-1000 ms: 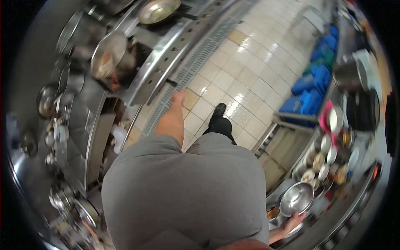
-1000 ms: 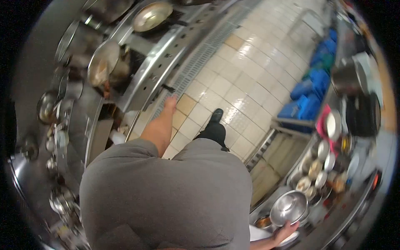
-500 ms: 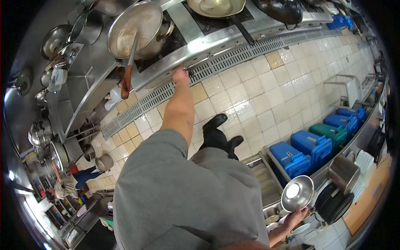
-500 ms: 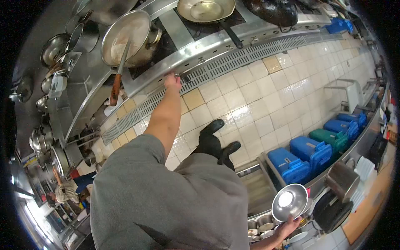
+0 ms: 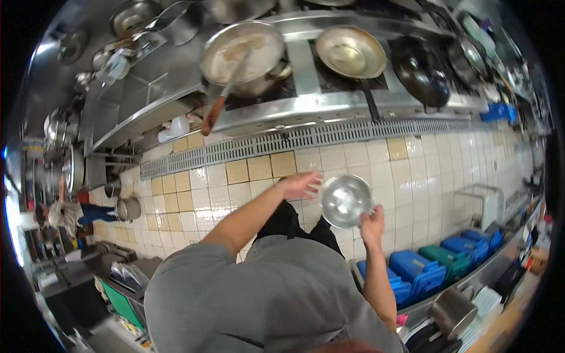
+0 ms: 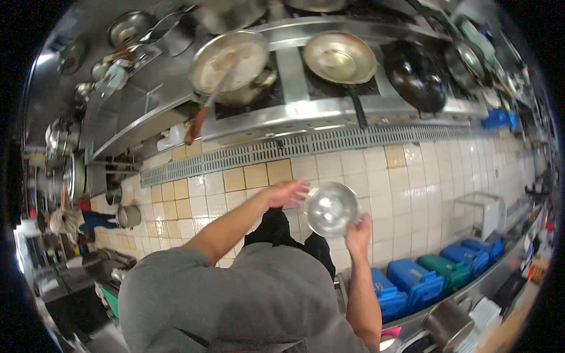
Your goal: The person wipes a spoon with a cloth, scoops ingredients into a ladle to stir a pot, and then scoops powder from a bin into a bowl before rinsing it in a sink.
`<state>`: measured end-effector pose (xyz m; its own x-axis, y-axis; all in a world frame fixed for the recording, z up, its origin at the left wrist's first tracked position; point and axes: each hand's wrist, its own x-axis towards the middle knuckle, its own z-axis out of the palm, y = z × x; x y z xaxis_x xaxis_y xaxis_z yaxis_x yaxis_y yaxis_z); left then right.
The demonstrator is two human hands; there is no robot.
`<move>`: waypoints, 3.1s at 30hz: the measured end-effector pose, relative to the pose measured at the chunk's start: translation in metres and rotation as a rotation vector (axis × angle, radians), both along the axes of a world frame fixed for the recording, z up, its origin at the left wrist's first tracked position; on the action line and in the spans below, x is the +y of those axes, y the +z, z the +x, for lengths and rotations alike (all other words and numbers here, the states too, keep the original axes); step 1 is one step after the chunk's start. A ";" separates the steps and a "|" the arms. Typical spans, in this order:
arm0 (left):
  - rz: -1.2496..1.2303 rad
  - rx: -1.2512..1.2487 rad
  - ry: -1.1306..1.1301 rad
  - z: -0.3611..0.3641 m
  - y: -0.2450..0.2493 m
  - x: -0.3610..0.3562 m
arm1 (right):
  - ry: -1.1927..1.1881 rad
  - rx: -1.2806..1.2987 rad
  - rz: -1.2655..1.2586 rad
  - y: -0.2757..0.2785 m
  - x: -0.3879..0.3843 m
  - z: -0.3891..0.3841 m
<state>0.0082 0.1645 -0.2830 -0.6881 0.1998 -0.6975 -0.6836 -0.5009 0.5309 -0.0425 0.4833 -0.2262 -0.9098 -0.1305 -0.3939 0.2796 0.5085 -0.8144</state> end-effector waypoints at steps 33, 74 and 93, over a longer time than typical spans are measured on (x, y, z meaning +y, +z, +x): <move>-0.804 0.151 -0.069 -0.070 -0.095 -0.211 | 0.353 -0.980 -1.079 0.188 -0.381 -0.059; -0.628 -0.074 -0.019 -0.069 -0.037 -0.161 | -0.048 -0.484 -0.619 0.062 -0.277 -0.234; -0.072 -0.132 -0.023 -0.214 -0.077 0.264 | -0.795 -0.374 0.186 -0.117 0.471 0.101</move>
<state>-0.2054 0.4286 -0.3597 -0.5852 0.1603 -0.7949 -0.7607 -0.4480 0.4697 0.0580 0.9548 -0.3429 -0.5121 0.5790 -0.6345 0.8359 0.1660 -0.5232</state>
